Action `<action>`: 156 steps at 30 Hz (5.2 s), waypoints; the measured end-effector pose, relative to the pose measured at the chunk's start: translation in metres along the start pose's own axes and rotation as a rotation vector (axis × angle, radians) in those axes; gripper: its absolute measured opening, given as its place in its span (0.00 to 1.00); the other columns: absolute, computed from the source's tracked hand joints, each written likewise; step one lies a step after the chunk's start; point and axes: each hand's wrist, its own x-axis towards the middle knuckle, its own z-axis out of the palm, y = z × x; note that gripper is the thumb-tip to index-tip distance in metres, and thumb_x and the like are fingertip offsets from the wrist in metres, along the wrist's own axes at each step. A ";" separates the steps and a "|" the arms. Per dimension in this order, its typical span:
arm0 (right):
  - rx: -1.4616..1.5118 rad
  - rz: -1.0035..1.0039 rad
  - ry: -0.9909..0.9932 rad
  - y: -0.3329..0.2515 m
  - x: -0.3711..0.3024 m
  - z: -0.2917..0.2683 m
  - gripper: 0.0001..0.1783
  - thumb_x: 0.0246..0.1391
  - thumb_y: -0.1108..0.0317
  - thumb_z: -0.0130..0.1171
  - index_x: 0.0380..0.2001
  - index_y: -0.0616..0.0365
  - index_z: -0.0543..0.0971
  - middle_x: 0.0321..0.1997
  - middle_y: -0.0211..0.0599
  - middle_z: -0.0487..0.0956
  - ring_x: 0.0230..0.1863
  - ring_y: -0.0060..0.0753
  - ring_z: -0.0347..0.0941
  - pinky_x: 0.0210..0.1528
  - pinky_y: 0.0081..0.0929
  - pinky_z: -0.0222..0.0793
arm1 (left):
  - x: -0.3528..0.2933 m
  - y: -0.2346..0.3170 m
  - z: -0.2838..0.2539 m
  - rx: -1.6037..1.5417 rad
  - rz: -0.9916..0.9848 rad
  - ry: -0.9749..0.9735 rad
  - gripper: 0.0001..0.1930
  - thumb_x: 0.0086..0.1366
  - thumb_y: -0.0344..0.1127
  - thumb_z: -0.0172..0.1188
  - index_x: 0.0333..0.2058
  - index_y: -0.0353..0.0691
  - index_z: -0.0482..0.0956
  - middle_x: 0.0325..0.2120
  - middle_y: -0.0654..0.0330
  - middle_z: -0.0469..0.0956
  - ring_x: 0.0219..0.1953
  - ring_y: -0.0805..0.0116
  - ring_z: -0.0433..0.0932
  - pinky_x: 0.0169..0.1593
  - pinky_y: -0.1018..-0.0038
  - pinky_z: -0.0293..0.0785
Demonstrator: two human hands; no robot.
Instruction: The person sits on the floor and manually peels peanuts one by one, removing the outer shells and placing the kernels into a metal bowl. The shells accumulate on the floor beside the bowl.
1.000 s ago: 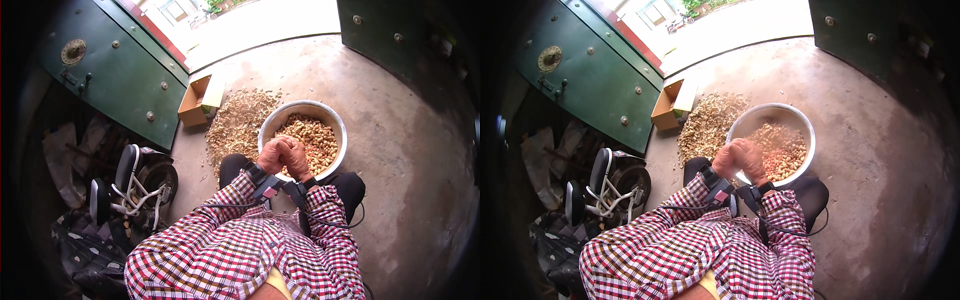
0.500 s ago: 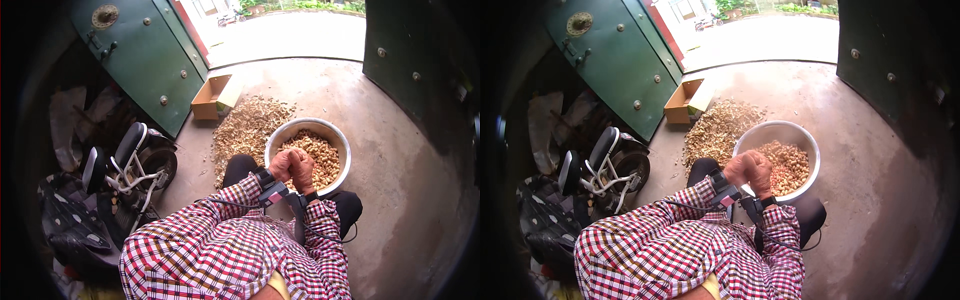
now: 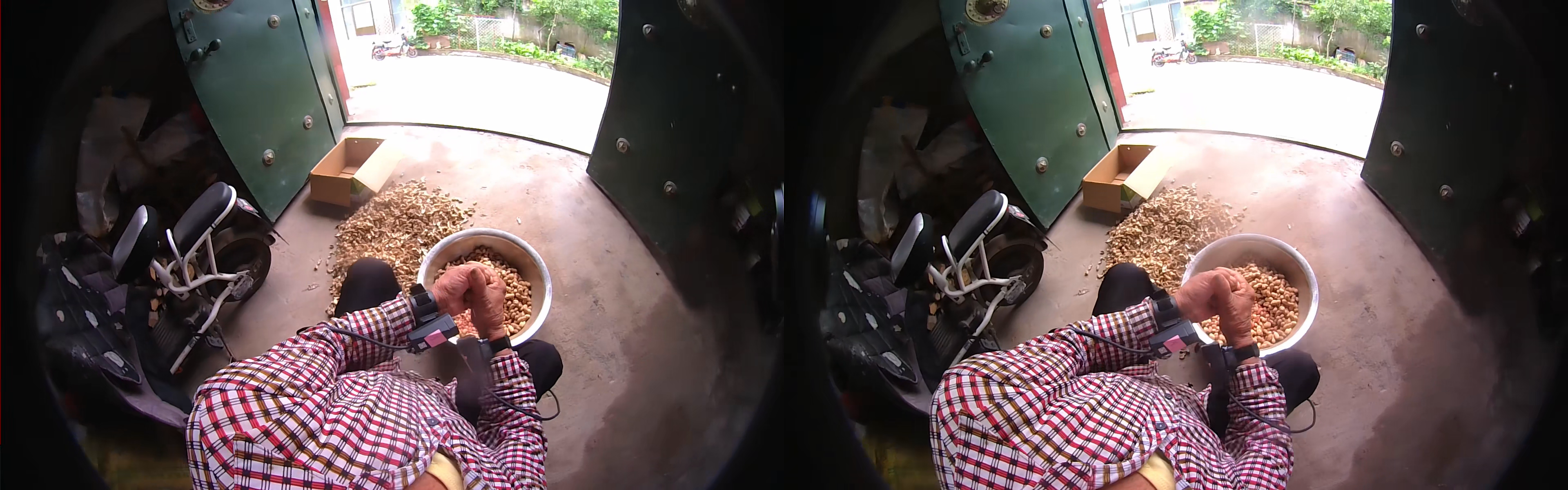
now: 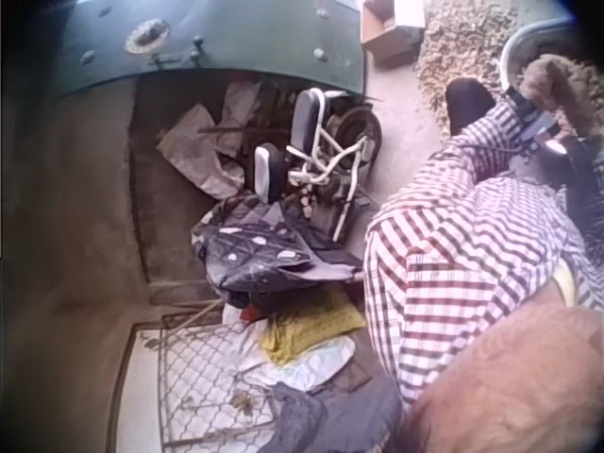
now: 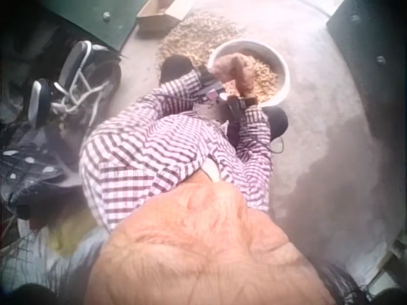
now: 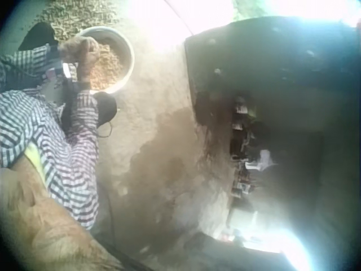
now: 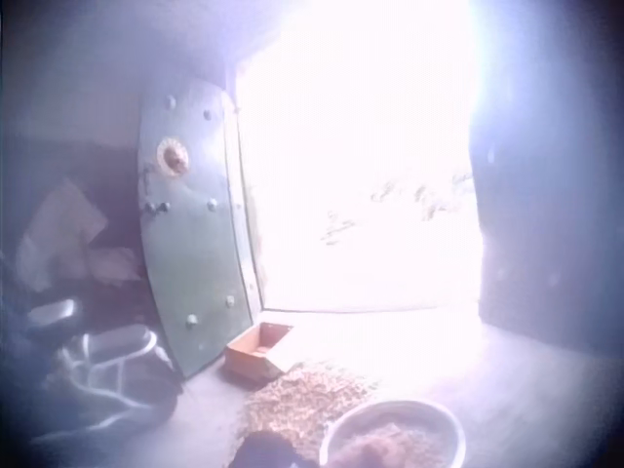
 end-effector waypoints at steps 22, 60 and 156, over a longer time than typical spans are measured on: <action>0.183 0.507 0.088 0.021 0.028 -0.020 0.28 0.51 0.43 0.46 0.37 0.61 0.72 0.28 0.32 0.75 0.26 0.23 0.72 0.32 0.20 0.70 | 0.019 0.015 -0.056 -0.110 -0.141 -0.114 0.06 0.58 0.34 0.54 0.27 0.38 0.72 0.19 0.67 0.69 0.16 0.82 0.62 0.19 0.87 0.58; 0.214 0.423 0.087 0.022 0.011 0.007 0.33 0.45 0.47 0.56 0.42 0.68 0.68 0.37 0.34 0.72 0.38 0.23 0.69 0.41 0.19 0.65 | 0.012 -0.010 -0.046 -0.035 0.001 -0.050 0.06 0.55 0.34 0.56 0.23 0.39 0.75 0.18 0.68 0.73 0.20 0.80 0.70 0.24 0.83 0.66; 0.048 0.297 0.358 -0.006 0.016 -0.018 0.14 0.56 0.59 0.46 0.24 0.57 0.70 0.21 0.30 0.70 0.20 0.19 0.63 0.21 0.14 0.61 | 0.004 0.002 -0.052 -0.419 -0.098 0.080 0.04 0.59 0.34 0.53 0.31 0.43 0.68 0.19 0.69 0.66 0.14 0.85 0.60 0.15 0.88 0.54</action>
